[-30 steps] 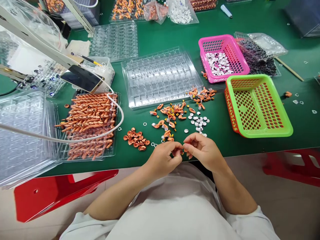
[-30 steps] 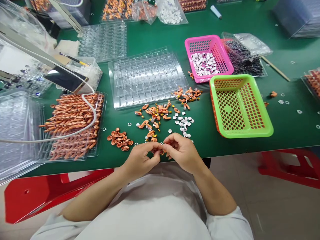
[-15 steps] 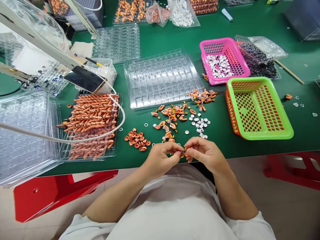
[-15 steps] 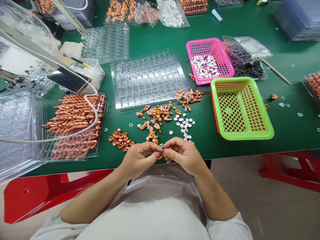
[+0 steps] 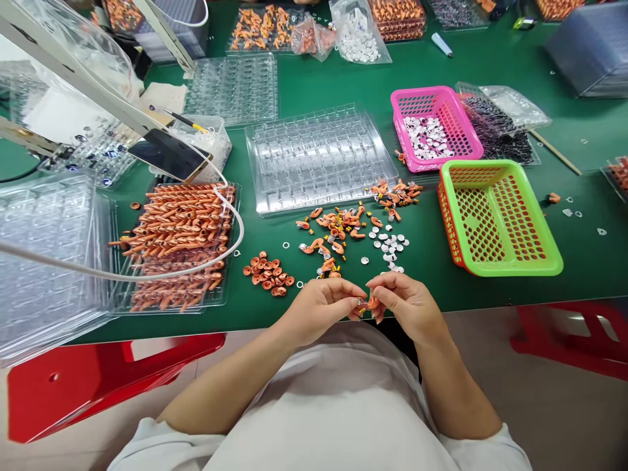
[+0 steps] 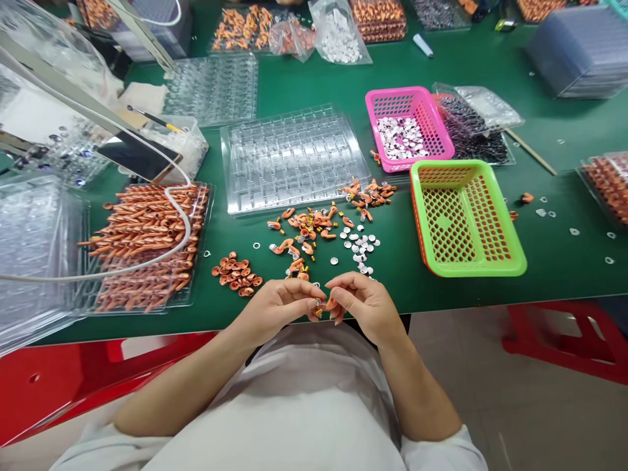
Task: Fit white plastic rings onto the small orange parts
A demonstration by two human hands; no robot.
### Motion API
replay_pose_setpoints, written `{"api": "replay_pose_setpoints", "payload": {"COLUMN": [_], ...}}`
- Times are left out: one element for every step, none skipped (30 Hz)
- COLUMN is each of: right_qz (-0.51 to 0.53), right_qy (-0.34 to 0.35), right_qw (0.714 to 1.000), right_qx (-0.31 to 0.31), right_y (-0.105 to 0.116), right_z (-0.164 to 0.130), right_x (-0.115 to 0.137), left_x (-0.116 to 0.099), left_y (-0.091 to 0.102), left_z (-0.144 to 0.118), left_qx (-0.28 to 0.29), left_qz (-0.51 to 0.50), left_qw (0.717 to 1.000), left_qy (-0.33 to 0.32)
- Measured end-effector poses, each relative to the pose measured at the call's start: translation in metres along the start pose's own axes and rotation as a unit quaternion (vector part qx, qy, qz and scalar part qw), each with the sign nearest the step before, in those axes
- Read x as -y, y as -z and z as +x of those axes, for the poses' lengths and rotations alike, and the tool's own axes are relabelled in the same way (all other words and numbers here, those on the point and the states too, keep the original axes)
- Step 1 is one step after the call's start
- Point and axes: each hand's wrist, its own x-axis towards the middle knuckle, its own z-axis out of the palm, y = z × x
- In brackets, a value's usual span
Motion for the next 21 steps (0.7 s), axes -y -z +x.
{"api": "replay_pose_setpoints", "payload": {"right_qz": [0.000, -0.001, -0.005, -0.015, -0.032, -0.057, -0.087, -0.120, -0.153, -0.183, -0.209, -0.232, -0.250, -0.261, -0.267, -0.267, -0.265, -0.260, -0.255, -0.247, -0.238], "right_qy": [0.006, 0.012, 0.019, 0.027, 0.038, 0.053, 0.074, 0.097, 0.124, 0.150, 0.175, 0.195, 0.210, 0.218, 0.220, 0.217, 0.211, 0.205, 0.200, 0.193, 0.186], "right_qw": [1.000, 1.000, 0.999, 0.999, 0.997, 0.995, 0.991, 0.986, 0.978, 0.970, 0.961, 0.952, 0.945, 0.940, 0.938, 0.939, 0.941, 0.943, 0.946, 0.948, 0.952], "right_qx": [0.008, 0.019, 0.031, 0.044, 0.055, 0.063, 0.066, 0.067, 0.064, 0.058, 0.048, 0.038, 0.028, 0.018, 0.009, 0.000, -0.011, -0.023, -0.035, -0.046, -0.053], "right_y": [0.0008, 0.0017, 0.0028, 0.0040, 0.0051, 0.0062, 0.0069, 0.0074, 0.0075, 0.0073, 0.0070, 0.0065, 0.0061, 0.0057, 0.0055, 0.0053, 0.0051, 0.0048, 0.0042, 0.0034, 0.0024], "right_z": [-0.0009, -0.0020, -0.0033, -0.0046, -0.0060, -0.0072, -0.0081, -0.0088, -0.0092, -0.0092, -0.0091, -0.0088, -0.0085, -0.0083, -0.0081, -0.0080, -0.0080, -0.0082, -0.0085, -0.0088, -0.0092], "right_x": [0.0000, 0.0002, 0.0006, 0.0009, 0.0013, 0.0014, 0.0014, 0.0011, 0.0006, -0.0001, -0.0010, -0.0020, -0.0030, -0.0042, -0.0053, -0.0063, -0.0072, -0.0079, -0.0083, -0.0084, -0.0083], "left_x": [0.0006, 0.0009, 0.0009, 0.0007, 0.0002, -0.0004, -0.0009, -0.0012, -0.0013, -0.0010, -0.0004, 0.0003, 0.0011, 0.0017, 0.0021, 0.0022, 0.0020, 0.0015, 0.0010, 0.0005, 0.0002], "left_y": [-0.0007, -0.0013, -0.0019, -0.0023, -0.0027, -0.0029, -0.0030, -0.0030, -0.0030, -0.0030, -0.0029, -0.0029, -0.0029, -0.0030, -0.0030, -0.0029, -0.0028, -0.0025, -0.0021, -0.0015, -0.0007], "left_z": [-0.0001, -0.0003, -0.0006, -0.0010, -0.0012, -0.0014, -0.0013, -0.0010, -0.0004, 0.0004, 0.0013, 0.0021, 0.0027, 0.0031, 0.0030, 0.0027, 0.0020, 0.0012, 0.0003, -0.0005, -0.0011], "left_qx": [-0.005, -0.011, -0.018, -0.026, -0.031, -0.035, -0.037, -0.038, -0.036, -0.034, -0.032, -0.029, -0.025, -0.021, -0.019, -0.018, -0.016, -0.014, -0.010, -0.004, 0.004], "left_qz": [-0.001, 0.000, 0.003, 0.005, 0.007, 0.006, 0.002, -0.003, -0.009, -0.015, -0.021, -0.027, -0.032, -0.038, -0.041, -0.044, -0.046, -0.047, -0.049, -0.052, -0.056], "left_qw": [1.000, 1.000, 1.000, 1.000, 0.999, 0.999, 0.999, 0.999, 0.999, 0.999, 0.999, 0.999, 0.999, 0.999, 0.999, 0.999, 0.999, 0.999, 0.999, 0.998, 0.998], "left_qy": [-0.003, -0.006, -0.008, -0.011, -0.013, -0.015, -0.016, -0.017, -0.016, -0.015, -0.014, -0.012, -0.010, -0.009, -0.010, -0.012, -0.014, -0.017, -0.018, -0.018, -0.016]}}
